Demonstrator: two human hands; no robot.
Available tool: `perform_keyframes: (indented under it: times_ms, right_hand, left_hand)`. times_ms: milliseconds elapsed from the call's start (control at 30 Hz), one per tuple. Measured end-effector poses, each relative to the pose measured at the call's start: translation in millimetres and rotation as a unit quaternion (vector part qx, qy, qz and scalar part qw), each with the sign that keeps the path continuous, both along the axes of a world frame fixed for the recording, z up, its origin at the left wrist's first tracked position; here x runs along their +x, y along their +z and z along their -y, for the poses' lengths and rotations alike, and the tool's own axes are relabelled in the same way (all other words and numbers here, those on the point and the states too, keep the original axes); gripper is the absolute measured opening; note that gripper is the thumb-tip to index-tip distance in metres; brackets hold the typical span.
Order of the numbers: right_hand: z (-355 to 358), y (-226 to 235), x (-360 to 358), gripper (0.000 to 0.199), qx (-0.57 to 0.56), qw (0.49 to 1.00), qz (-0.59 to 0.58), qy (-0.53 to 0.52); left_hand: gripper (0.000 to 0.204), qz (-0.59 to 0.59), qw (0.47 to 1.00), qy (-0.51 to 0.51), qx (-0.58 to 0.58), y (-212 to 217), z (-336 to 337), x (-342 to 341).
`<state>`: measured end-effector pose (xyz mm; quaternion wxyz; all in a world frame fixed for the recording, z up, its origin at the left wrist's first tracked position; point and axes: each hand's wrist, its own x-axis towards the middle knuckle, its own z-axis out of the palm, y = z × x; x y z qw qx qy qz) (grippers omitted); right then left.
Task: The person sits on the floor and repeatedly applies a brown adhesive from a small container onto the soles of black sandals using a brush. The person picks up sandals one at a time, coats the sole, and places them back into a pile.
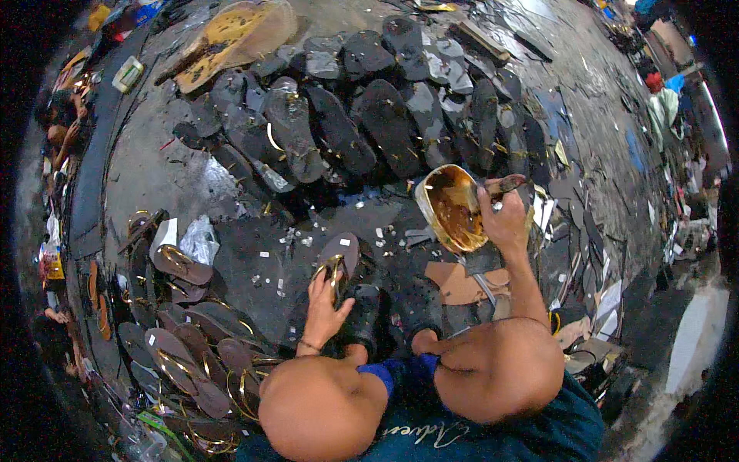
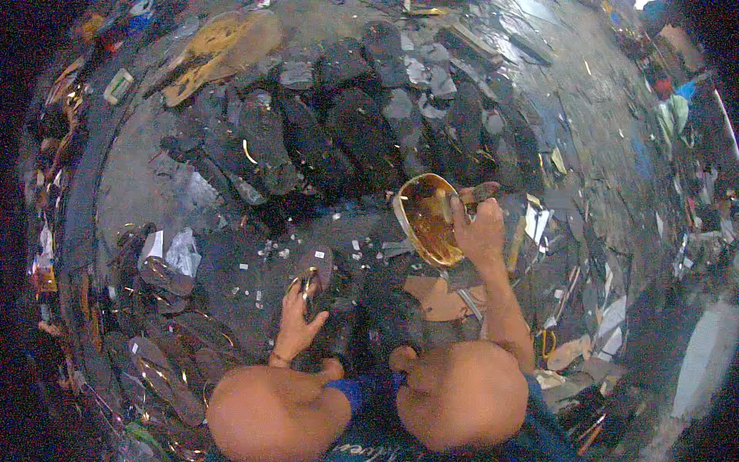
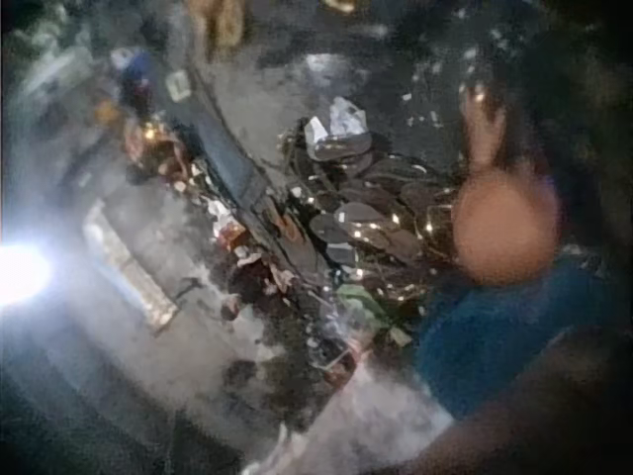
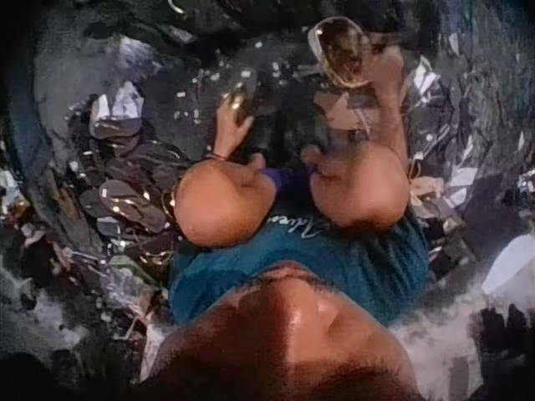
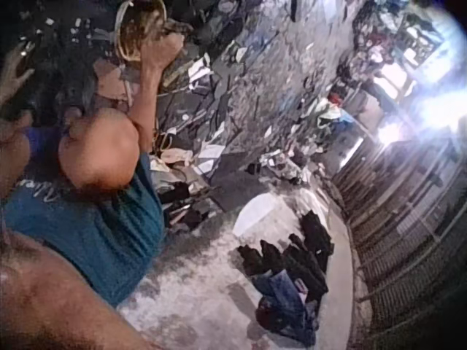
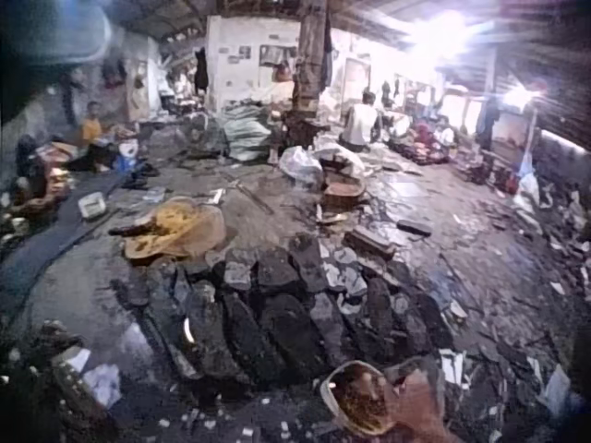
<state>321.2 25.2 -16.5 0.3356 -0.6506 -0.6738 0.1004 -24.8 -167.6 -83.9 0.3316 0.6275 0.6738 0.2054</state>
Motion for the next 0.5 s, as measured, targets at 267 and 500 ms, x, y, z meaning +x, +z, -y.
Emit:
perform_keyframes:
  times_ms: [267, 500]
  right_hand:
    - [56.7, 45.1, 56.1, 0.04, -0.435, 0.889, -0.094, 0.107]
    - [-0.2, 74.3, -63.4, 0.027, -0.249, 0.753, -0.607, 0.05]
  left_hand:
    - [0.069, -0.019, 0.995, -0.102, -0.009, -39.6, -59.5, 17.8]
    - [0.042, 0.716, 0.64, 0.239, -0.143, 63.3, -138.1, 37.3]
